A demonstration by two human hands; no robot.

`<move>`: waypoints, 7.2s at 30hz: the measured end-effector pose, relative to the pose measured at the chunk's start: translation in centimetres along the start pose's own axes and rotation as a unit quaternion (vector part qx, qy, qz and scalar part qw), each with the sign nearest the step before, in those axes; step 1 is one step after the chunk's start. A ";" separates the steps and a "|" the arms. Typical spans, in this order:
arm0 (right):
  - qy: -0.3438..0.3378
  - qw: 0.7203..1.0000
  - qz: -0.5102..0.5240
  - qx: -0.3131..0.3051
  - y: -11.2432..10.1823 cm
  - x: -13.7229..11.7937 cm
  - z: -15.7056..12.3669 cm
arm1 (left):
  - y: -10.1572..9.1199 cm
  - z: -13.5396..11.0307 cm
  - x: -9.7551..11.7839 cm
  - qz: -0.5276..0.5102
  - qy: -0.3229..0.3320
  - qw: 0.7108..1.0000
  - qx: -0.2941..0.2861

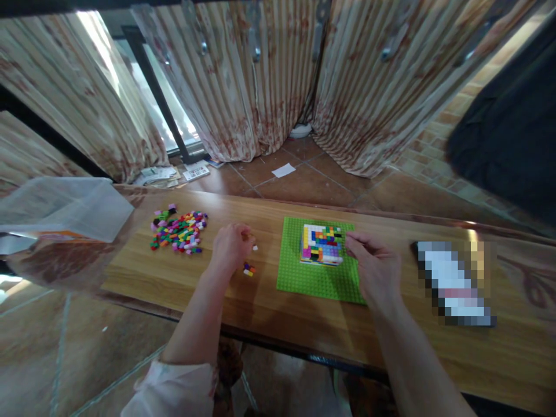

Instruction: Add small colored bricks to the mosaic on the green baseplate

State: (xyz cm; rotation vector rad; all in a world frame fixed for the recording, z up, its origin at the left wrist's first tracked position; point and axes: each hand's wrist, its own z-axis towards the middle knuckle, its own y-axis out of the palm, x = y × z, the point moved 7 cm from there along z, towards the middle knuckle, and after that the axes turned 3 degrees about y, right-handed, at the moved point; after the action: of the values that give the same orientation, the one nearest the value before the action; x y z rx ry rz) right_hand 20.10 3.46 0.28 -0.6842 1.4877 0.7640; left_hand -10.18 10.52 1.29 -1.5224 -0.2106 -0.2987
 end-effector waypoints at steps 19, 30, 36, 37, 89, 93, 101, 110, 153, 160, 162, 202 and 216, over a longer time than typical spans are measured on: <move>-0.341 0.912 -0.201 -0.107 3.0 -6.1 -6.0 | -0.3 -2.5 8.7 -0.449 0.173 0.874 0.072; -0.309 0.901 -0.155 -0.261 4.0 -5.6 -7.2 | 0.7 -4.2 12.0 -0.530 0.196 0.804 -0.185; -0.272 0.902 -0.150 -0.301 3.9 -5.5 -6.8 | 1.3 -4.1 11.9 -0.527 0.181 0.805 -0.203; -0.270 0.901 -0.150 -0.305 3.9 -5.5 -6.8 | 1.5 -4.1 11.8 -0.527 0.178 0.805 -0.205; -0.088 0.984 -0.129 -0.081 1.3 0.6 0.1 | 1.5 -3.4 9.9 -0.345 0.176 0.919 0.069; 0.008 0.998 -0.004 -0.066 1.8 1.7 0.0 | 1.5 -3.6 10.0 -0.330 0.190 0.921 0.078; 0.063 0.994 0.076 -0.042 2.7 1.6 0.0 | 1.9 -3.7 10.1 -0.333 0.188 0.922 0.068; 0.083 0.992 0.085 -0.037 2.9 1.7 -0.2 | 1.8 -4.0 10.4 -0.358 0.181 0.912 0.089; 0.120 0.993 0.011 -0.008 -0.9 2.3 0.1 | -2.3 0.0 -2.4 -0.205 0.065 0.976 0.043; 0.109 0.994 0.013 -0.018 -0.5 2.4 0.1 | -0.7 -0.5 -0.9 -0.063 0.055 0.997 0.004; 0.102 0.995 0.009 -0.023 -0.4 2.4 0.1 | -0.4 -0.5 -0.4 -0.025 0.044 0.998 0.023; -0.056 0.975 -0.007 -0.217 3.1 -2.4 -6.2 | 1.5 -4.9 11.7 -0.596 0.177 0.779 -0.079; -0.060 0.991 -0.110 -0.046 -0.8 -1.0 -0.7 | 2.4 -3.0 8.7 -0.540 0.087 0.837 0.030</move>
State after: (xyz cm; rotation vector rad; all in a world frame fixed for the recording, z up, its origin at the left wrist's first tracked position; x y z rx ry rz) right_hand 20.42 2.41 1.23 -0.8423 1.2508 0.6938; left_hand -1.36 7.03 1.60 -1.1595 -0.9283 -1.3078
